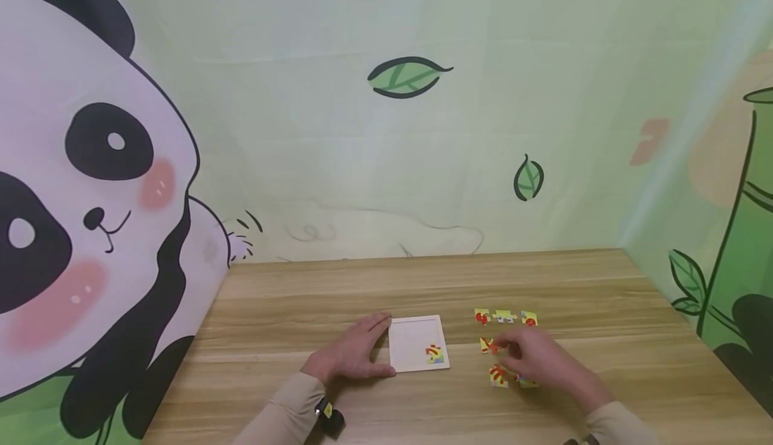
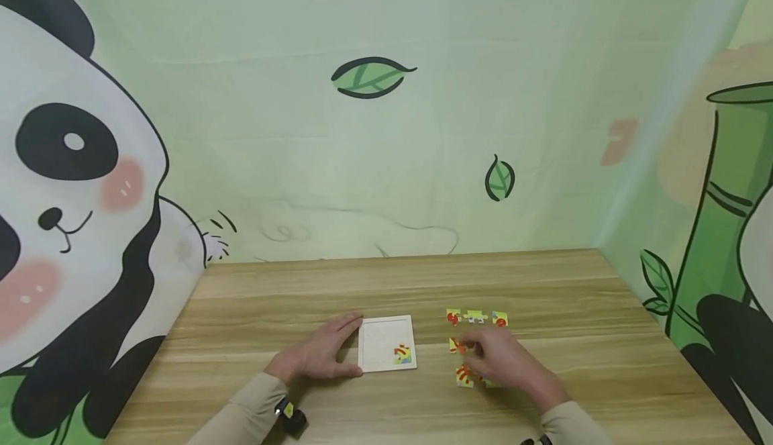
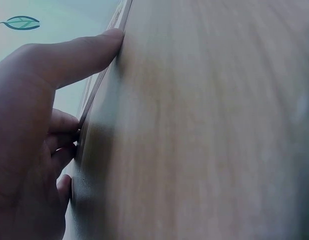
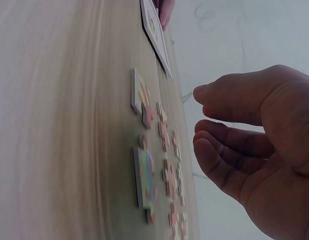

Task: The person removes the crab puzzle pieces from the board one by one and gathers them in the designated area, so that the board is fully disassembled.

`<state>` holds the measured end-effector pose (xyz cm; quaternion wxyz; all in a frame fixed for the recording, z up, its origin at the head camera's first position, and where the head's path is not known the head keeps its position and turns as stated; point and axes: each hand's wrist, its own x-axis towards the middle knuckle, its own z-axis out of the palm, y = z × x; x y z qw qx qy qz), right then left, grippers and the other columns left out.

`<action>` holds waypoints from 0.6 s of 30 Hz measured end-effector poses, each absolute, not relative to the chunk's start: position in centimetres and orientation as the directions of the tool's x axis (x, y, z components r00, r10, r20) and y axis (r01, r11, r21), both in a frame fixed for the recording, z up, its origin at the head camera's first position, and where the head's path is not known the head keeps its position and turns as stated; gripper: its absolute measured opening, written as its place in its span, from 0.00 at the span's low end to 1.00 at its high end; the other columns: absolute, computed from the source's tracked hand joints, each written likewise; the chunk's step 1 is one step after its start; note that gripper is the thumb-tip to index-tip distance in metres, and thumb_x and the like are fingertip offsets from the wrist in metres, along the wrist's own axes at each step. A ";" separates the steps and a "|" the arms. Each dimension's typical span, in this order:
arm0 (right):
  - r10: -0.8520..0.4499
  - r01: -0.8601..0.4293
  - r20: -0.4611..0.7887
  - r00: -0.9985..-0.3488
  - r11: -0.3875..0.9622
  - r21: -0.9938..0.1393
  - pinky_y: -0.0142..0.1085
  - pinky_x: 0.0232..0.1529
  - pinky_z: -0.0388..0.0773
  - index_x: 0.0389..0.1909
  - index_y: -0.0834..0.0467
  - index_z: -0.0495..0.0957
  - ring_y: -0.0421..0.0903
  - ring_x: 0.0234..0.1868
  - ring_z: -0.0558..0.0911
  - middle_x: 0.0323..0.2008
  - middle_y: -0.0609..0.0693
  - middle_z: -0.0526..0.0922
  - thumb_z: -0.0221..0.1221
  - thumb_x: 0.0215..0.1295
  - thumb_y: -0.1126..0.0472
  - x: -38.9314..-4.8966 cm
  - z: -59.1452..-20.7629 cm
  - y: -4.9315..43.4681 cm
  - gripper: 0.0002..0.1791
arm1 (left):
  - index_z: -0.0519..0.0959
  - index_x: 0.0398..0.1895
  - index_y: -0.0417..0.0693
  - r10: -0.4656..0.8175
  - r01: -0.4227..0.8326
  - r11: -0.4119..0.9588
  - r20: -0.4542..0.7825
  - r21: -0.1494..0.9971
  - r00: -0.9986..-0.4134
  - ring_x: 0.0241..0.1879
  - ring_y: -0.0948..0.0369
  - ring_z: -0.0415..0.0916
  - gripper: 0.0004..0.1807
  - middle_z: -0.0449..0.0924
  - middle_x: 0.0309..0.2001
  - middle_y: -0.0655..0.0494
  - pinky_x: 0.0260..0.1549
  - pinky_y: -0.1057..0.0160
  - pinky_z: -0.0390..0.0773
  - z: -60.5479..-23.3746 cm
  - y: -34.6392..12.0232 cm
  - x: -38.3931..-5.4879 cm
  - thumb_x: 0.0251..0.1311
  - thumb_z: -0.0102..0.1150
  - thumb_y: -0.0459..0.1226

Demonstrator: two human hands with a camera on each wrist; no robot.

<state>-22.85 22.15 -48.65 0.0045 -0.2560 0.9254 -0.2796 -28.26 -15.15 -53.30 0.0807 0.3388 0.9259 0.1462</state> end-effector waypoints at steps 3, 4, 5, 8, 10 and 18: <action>-0.501 -0.491 0.138 -0.854 0.688 -0.535 0.27 0.27 0.75 0.39 0.58 0.84 0.31 0.27 0.74 0.28 0.41 0.81 0.66 0.56 0.65 -23.1 -48.7 21.5 0.08 | 0.55 0.75 0.40 0.653 0.608 0.726 -0.042 0.322 -0.756 0.74 0.51 0.53 0.54 0.54 0.75 0.46 0.73 0.51 0.57 -53.3 -15.1 -28.2 0.53 0.62 0.63; -0.508 -0.498 0.142 -0.850 0.683 -0.535 0.27 0.27 0.75 0.39 0.58 0.84 0.31 0.28 0.74 0.29 0.41 0.81 0.66 0.57 0.65 -23.2 -48.7 21.3 0.09 | 0.55 0.75 0.40 0.653 0.609 0.726 -0.040 0.320 -0.757 0.74 0.51 0.53 0.54 0.54 0.75 0.46 0.73 0.50 0.57 -53.3 -15.1 -28.2 0.52 0.62 0.63; -0.513 -0.504 0.146 -0.846 0.679 -0.535 0.27 0.27 0.76 0.39 0.58 0.83 0.32 0.28 0.75 0.29 0.42 0.81 0.66 0.56 0.65 -23.2 -48.6 21.1 0.09 | 0.55 0.74 0.40 0.652 0.609 0.726 -0.039 0.319 -0.757 0.74 0.51 0.53 0.54 0.54 0.75 0.46 0.72 0.50 0.57 -53.3 -15.1 -28.1 0.52 0.62 0.63; -0.522 -0.526 0.162 -0.837 0.686 -0.503 0.27 0.29 0.76 0.39 0.59 0.83 0.34 0.29 0.75 0.29 0.44 0.81 0.66 0.55 0.65 -23.4 -48.5 20.4 0.09 | 0.55 0.75 0.41 0.650 0.607 0.729 -0.043 0.316 -0.759 0.74 0.51 0.53 0.54 0.54 0.75 0.46 0.73 0.51 0.57 -53.3 -15.2 -28.1 0.53 0.61 0.63; -0.523 -0.532 0.168 -0.835 0.694 -0.484 0.28 0.30 0.76 0.40 0.61 0.84 0.35 0.30 0.76 0.30 0.46 0.82 0.66 0.55 0.65 -23.5 -48.5 20.0 0.11 | 0.55 0.75 0.41 0.649 0.606 0.731 -0.045 0.313 -0.760 0.74 0.51 0.53 0.54 0.54 0.75 0.47 0.73 0.50 0.57 -53.3 -15.2 -28.1 0.53 0.61 0.64; -0.523 -0.542 0.169 -0.835 0.731 -0.415 0.28 0.28 0.74 0.41 0.61 0.84 0.35 0.29 0.74 0.28 0.45 0.81 0.68 0.54 0.62 -23.8 -48.3 18.7 0.13 | 0.55 0.75 0.41 0.648 0.604 0.734 -0.054 0.311 -0.760 0.74 0.51 0.53 0.55 0.53 0.76 0.47 0.73 0.51 0.57 -53.3 -15.1 -28.2 0.53 0.61 0.64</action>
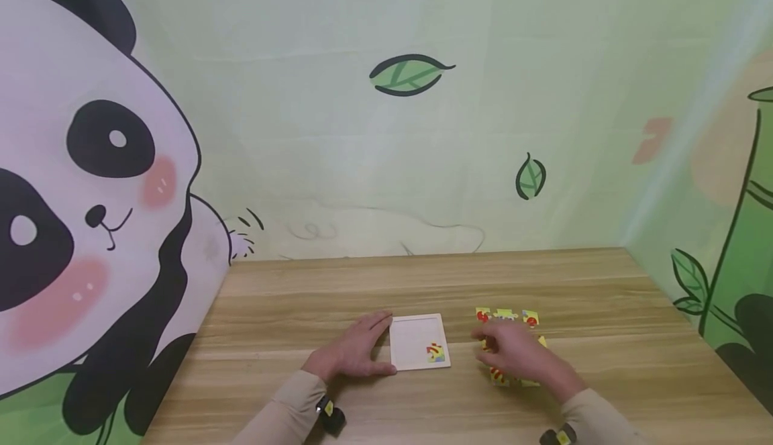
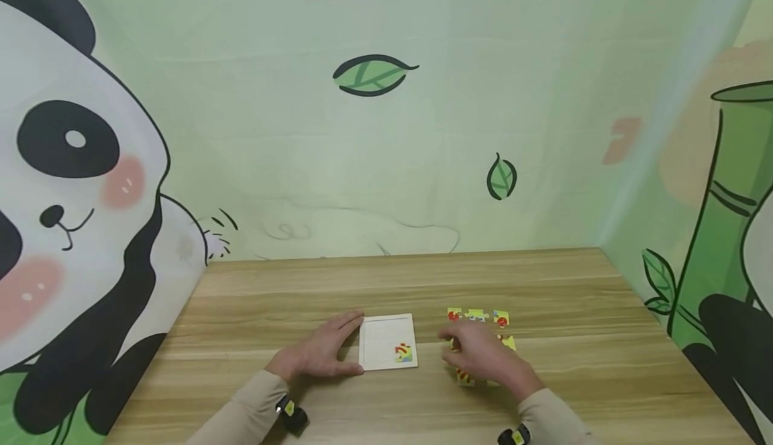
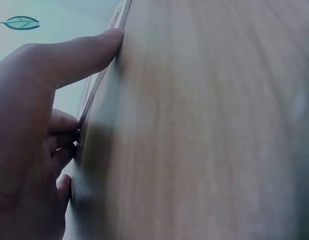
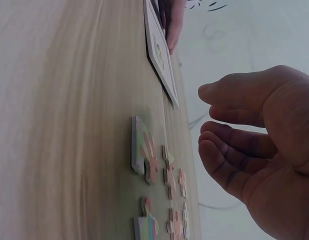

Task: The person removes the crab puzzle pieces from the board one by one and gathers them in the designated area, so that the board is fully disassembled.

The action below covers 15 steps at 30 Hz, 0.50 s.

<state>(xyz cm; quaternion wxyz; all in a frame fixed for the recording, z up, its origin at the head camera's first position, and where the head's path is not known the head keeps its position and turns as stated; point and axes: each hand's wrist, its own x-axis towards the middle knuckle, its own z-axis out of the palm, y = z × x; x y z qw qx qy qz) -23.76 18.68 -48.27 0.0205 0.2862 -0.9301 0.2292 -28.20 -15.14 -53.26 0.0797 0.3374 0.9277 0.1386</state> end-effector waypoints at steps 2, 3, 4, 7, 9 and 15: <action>-0.522 -0.539 0.165 -0.837 0.732 -0.416 0.28 0.29 0.74 0.42 0.61 0.83 0.36 0.30 0.75 0.29 0.45 0.81 0.68 0.54 0.62 -23.8 -48.4 18.5 0.14 | 0.55 0.75 0.41 0.648 0.604 0.734 -0.055 0.310 -0.760 0.74 0.51 0.53 0.55 0.53 0.76 0.47 0.72 0.51 0.57 -53.2 -15.1 -28.2 0.53 0.61 0.64; -0.523 -0.541 0.168 -0.836 0.732 -0.414 0.28 0.29 0.74 0.42 0.61 0.83 0.36 0.30 0.76 0.29 0.46 0.81 0.68 0.54 0.61 -23.9 -48.5 18.4 0.14 | 0.55 0.75 0.41 0.648 0.604 0.734 -0.055 0.310 -0.759 0.74 0.51 0.53 0.55 0.53 0.76 0.47 0.72 0.51 0.57 -53.2 -15.1 -28.2 0.53 0.61 0.64; -0.521 -0.540 0.168 -0.837 0.733 -0.414 0.29 0.30 0.75 0.42 0.60 0.83 0.37 0.31 0.76 0.30 0.46 0.82 0.68 0.54 0.61 -23.9 -48.5 18.3 0.14 | 0.55 0.75 0.41 0.649 0.605 0.733 -0.053 0.310 -0.759 0.74 0.51 0.53 0.55 0.53 0.76 0.47 0.72 0.51 0.58 -53.1 -15.1 -28.2 0.53 0.61 0.64; -0.511 -0.526 0.158 -0.845 0.742 -0.415 0.30 0.32 0.77 0.43 0.61 0.83 0.38 0.33 0.77 0.32 0.48 0.82 0.69 0.54 0.60 -24.0 -48.5 17.9 0.15 | 0.55 0.75 0.41 0.649 0.606 0.733 -0.052 0.309 -0.759 0.74 0.51 0.53 0.55 0.53 0.75 0.47 0.72 0.51 0.57 -53.0 -15.1 -28.2 0.53 0.61 0.64; -0.510 -0.523 0.151 -0.847 0.746 -0.413 0.32 0.33 0.78 0.44 0.60 0.83 0.39 0.34 0.77 0.34 0.48 0.83 0.69 0.54 0.60 -24.0 -48.4 17.6 0.16 | 0.55 0.75 0.41 0.649 0.606 0.734 -0.051 0.307 -0.759 0.74 0.51 0.53 0.55 0.53 0.75 0.47 0.73 0.51 0.57 -53.0 -15.1 -28.2 0.53 0.61 0.64; -0.528 -0.526 0.128 -0.840 0.731 -0.435 0.36 0.38 0.80 0.48 0.61 0.82 0.42 0.37 0.79 0.39 0.50 0.83 0.68 0.56 0.59 -24.1 -48.4 16.9 0.19 | 0.55 0.75 0.41 0.649 0.604 0.734 -0.057 0.312 -0.759 0.74 0.51 0.52 0.55 0.53 0.76 0.47 0.73 0.51 0.57 -53.1 -15.1 -28.2 0.53 0.61 0.64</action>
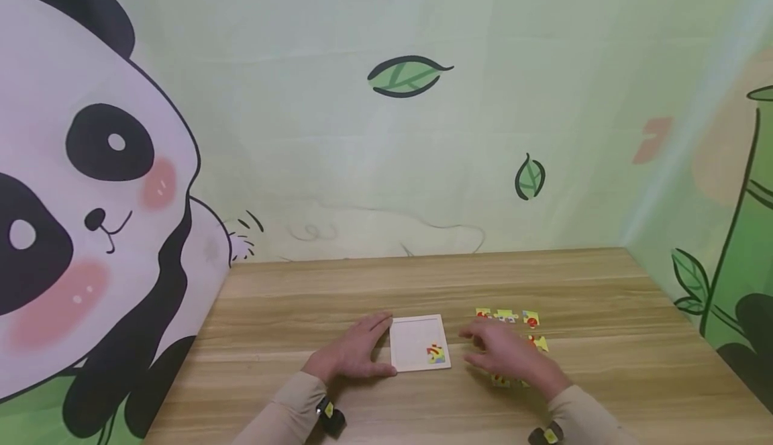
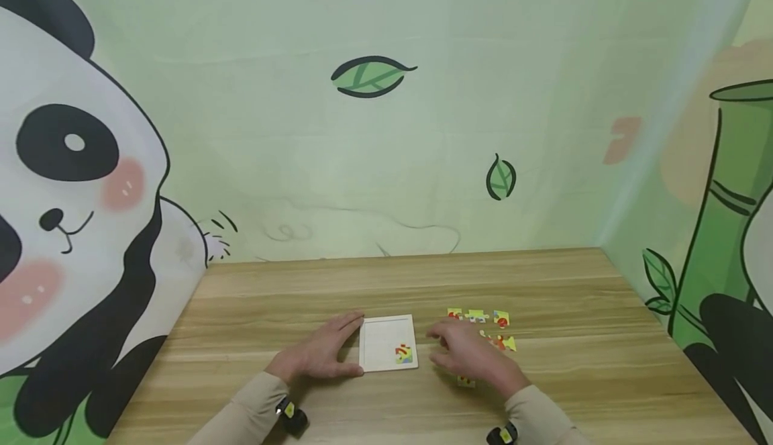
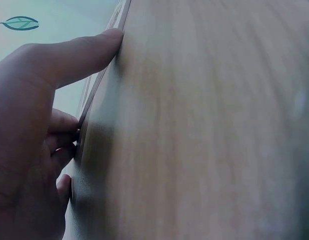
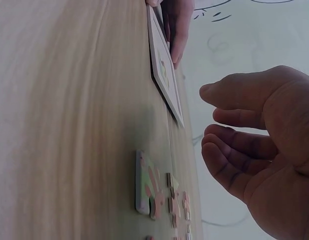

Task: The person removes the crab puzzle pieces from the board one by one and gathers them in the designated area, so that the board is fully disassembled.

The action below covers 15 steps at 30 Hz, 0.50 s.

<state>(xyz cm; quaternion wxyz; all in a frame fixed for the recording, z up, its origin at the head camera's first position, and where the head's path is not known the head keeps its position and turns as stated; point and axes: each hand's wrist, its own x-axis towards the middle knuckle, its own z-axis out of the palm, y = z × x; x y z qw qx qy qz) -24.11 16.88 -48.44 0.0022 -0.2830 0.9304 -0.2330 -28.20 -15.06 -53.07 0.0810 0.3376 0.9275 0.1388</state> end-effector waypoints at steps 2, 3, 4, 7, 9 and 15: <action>-0.531 -0.520 0.115 -0.840 0.725 -0.451 0.36 0.39 0.80 0.48 0.62 0.81 0.43 0.38 0.79 0.40 0.51 0.83 0.67 0.56 0.60 -24.2 -48.6 16.7 0.19 | 0.55 0.75 0.41 0.650 0.602 0.732 -0.060 0.319 -0.758 0.74 0.51 0.52 0.54 0.53 0.76 0.47 0.73 0.50 0.57 -53.1 -15.1 -28.2 0.53 0.60 0.64; -0.533 -0.518 0.109 -0.839 0.722 -0.458 0.36 0.38 0.80 0.49 0.62 0.81 0.43 0.38 0.79 0.40 0.51 0.83 0.67 0.56 0.60 -24.3 -48.7 16.6 0.19 | 0.55 0.75 0.41 0.650 0.601 0.732 -0.062 0.321 -0.758 0.74 0.51 0.52 0.54 0.53 0.76 0.47 0.73 0.50 0.57 -53.0 -15.1 -28.2 0.53 0.60 0.64; -0.534 -0.517 0.106 -0.839 0.721 -0.461 0.36 0.38 0.80 0.49 0.62 0.81 0.43 0.38 0.79 0.40 0.51 0.83 0.67 0.56 0.60 -24.4 -48.8 16.5 0.20 | 0.55 0.75 0.41 0.649 0.600 0.733 -0.065 0.322 -0.758 0.74 0.51 0.52 0.54 0.53 0.76 0.47 0.73 0.50 0.57 -53.0 -15.1 -28.2 0.53 0.60 0.64; -0.540 -0.523 0.109 -0.835 0.716 -0.461 0.34 0.35 0.78 0.49 0.62 0.81 0.41 0.36 0.77 0.38 0.50 0.82 0.68 0.55 0.60 -24.5 -49.1 16.2 0.20 | 0.54 0.75 0.41 0.646 0.595 0.736 -0.072 0.324 -0.760 0.74 0.51 0.51 0.55 0.52 0.76 0.48 0.73 0.50 0.57 -53.0 -15.1 -28.2 0.53 0.60 0.65; -0.542 -0.530 0.114 -0.832 0.720 -0.448 0.33 0.35 0.78 0.49 0.62 0.80 0.41 0.36 0.76 0.39 0.50 0.82 0.68 0.54 0.60 -24.6 -49.2 16.0 0.21 | 0.54 0.75 0.41 0.646 0.594 0.735 -0.071 0.326 -0.760 0.74 0.51 0.51 0.55 0.52 0.76 0.48 0.73 0.50 0.56 -53.0 -15.1 -28.3 0.53 0.60 0.65; -0.546 -0.539 0.122 -0.829 0.722 -0.433 0.34 0.36 0.78 0.51 0.62 0.80 0.42 0.37 0.76 0.41 0.51 0.81 0.68 0.53 0.61 -24.4 -49.2 15.4 0.23 | 0.55 0.74 0.40 0.660 0.616 0.721 -0.045 0.318 -0.750 0.74 0.50 0.53 0.55 0.54 0.75 0.46 0.72 0.50 0.58 -53.0 -15.1 -28.2 0.53 0.61 0.64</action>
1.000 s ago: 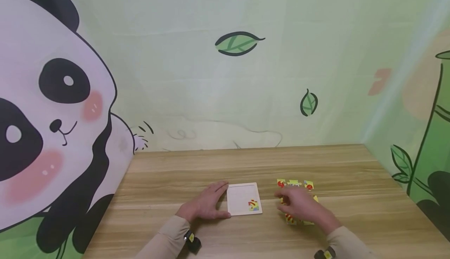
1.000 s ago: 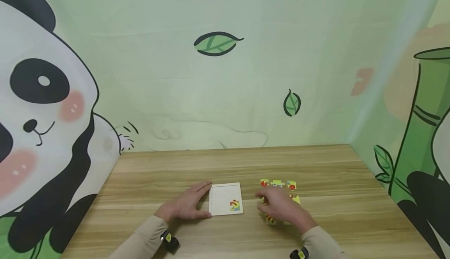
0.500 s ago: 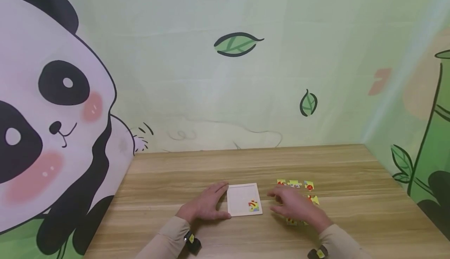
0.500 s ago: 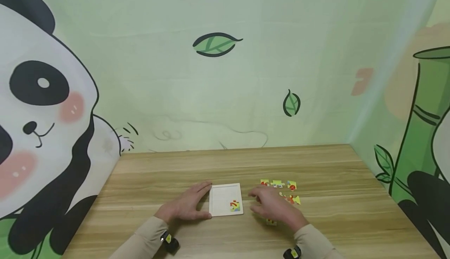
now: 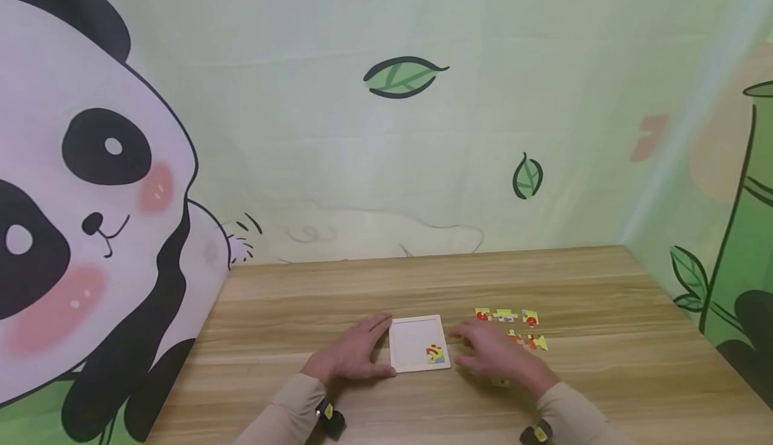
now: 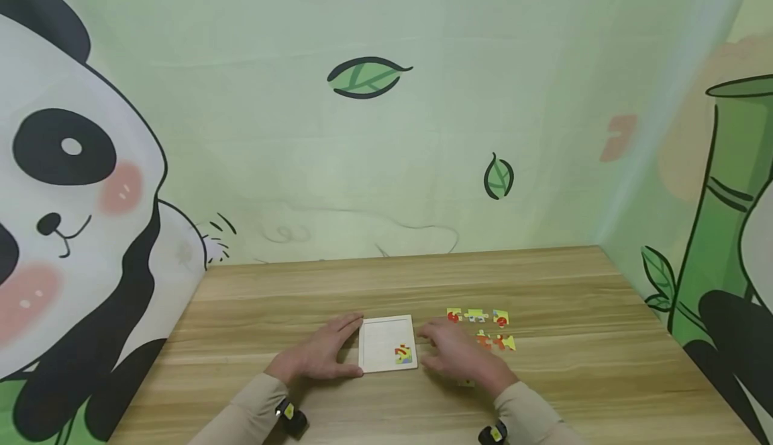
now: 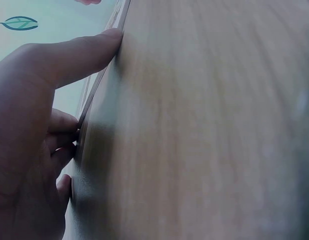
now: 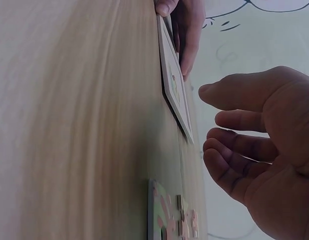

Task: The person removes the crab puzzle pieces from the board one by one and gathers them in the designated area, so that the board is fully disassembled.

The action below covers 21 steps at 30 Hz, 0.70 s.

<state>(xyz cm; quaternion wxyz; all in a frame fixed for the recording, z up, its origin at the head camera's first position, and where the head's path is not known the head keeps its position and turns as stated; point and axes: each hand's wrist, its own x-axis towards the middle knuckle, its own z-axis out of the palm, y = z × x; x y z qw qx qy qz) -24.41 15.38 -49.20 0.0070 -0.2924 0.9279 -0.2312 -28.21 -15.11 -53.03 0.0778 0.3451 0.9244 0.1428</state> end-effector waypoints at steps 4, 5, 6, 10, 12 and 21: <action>-0.548 -0.537 0.111 -0.829 0.726 -0.430 0.35 0.36 0.77 0.52 0.62 0.79 0.42 0.37 0.75 0.41 0.50 0.80 0.67 0.54 0.60 -24.5 -49.3 14.9 0.23 | 0.55 0.74 0.39 0.663 0.620 0.718 -0.039 0.316 -0.747 0.74 0.50 0.53 0.54 0.54 0.75 0.46 0.72 0.50 0.58 -53.0 -15.1 -28.1 0.53 0.61 0.63; -0.550 -0.540 0.111 -0.828 0.727 -0.424 0.36 0.38 0.77 0.52 0.62 0.80 0.42 0.38 0.75 0.42 0.50 0.80 0.68 0.54 0.60 -24.5 -49.3 14.7 0.23 | 0.55 0.74 0.39 0.663 0.619 0.718 -0.040 0.317 -0.748 0.74 0.50 0.53 0.54 0.54 0.75 0.46 0.72 0.50 0.58 -53.0 -15.1 -28.1 0.53 0.61 0.63; -0.552 -0.543 0.112 -0.826 0.727 -0.420 0.37 0.39 0.78 0.52 0.62 0.80 0.42 0.39 0.75 0.43 0.50 0.81 0.68 0.53 0.59 -24.5 -49.4 14.6 0.23 | 0.55 0.74 0.39 0.662 0.619 0.719 -0.040 0.317 -0.748 0.74 0.50 0.53 0.54 0.53 0.75 0.46 0.72 0.50 0.58 -53.0 -15.1 -28.1 0.53 0.61 0.63; -0.567 -0.564 0.128 -0.814 0.718 -0.408 0.40 0.44 0.77 0.50 0.60 0.80 0.42 0.40 0.75 0.44 0.49 0.81 0.68 0.52 0.58 -24.6 -49.7 14.1 0.23 | 0.55 0.75 0.40 0.660 0.617 0.722 -0.045 0.312 -0.750 0.74 0.50 0.53 0.55 0.53 0.75 0.46 0.73 0.51 0.57 -52.9 -15.1 -28.1 0.53 0.60 0.64; -0.576 -0.574 0.133 -0.806 0.708 -0.412 0.41 0.44 0.77 0.49 0.60 0.80 0.42 0.40 0.75 0.43 0.49 0.81 0.68 0.52 0.58 -24.6 -49.8 13.8 0.23 | 0.55 0.75 0.39 0.661 0.619 0.722 -0.045 0.308 -0.749 0.74 0.50 0.53 0.55 0.54 0.75 0.46 0.72 0.50 0.58 -52.9 -15.1 -28.1 0.53 0.60 0.64; -0.579 -0.546 0.079 -0.812 0.704 -0.454 0.40 0.47 0.79 0.52 0.61 0.79 0.42 0.43 0.77 0.44 0.49 0.81 0.67 0.54 0.57 -25.0 -50.4 13.0 0.23 | 0.55 0.74 0.39 0.659 0.618 0.724 -0.045 0.306 -0.751 0.74 0.50 0.53 0.55 0.54 0.75 0.46 0.73 0.51 0.57 -53.0 -15.0 -28.2 0.53 0.60 0.64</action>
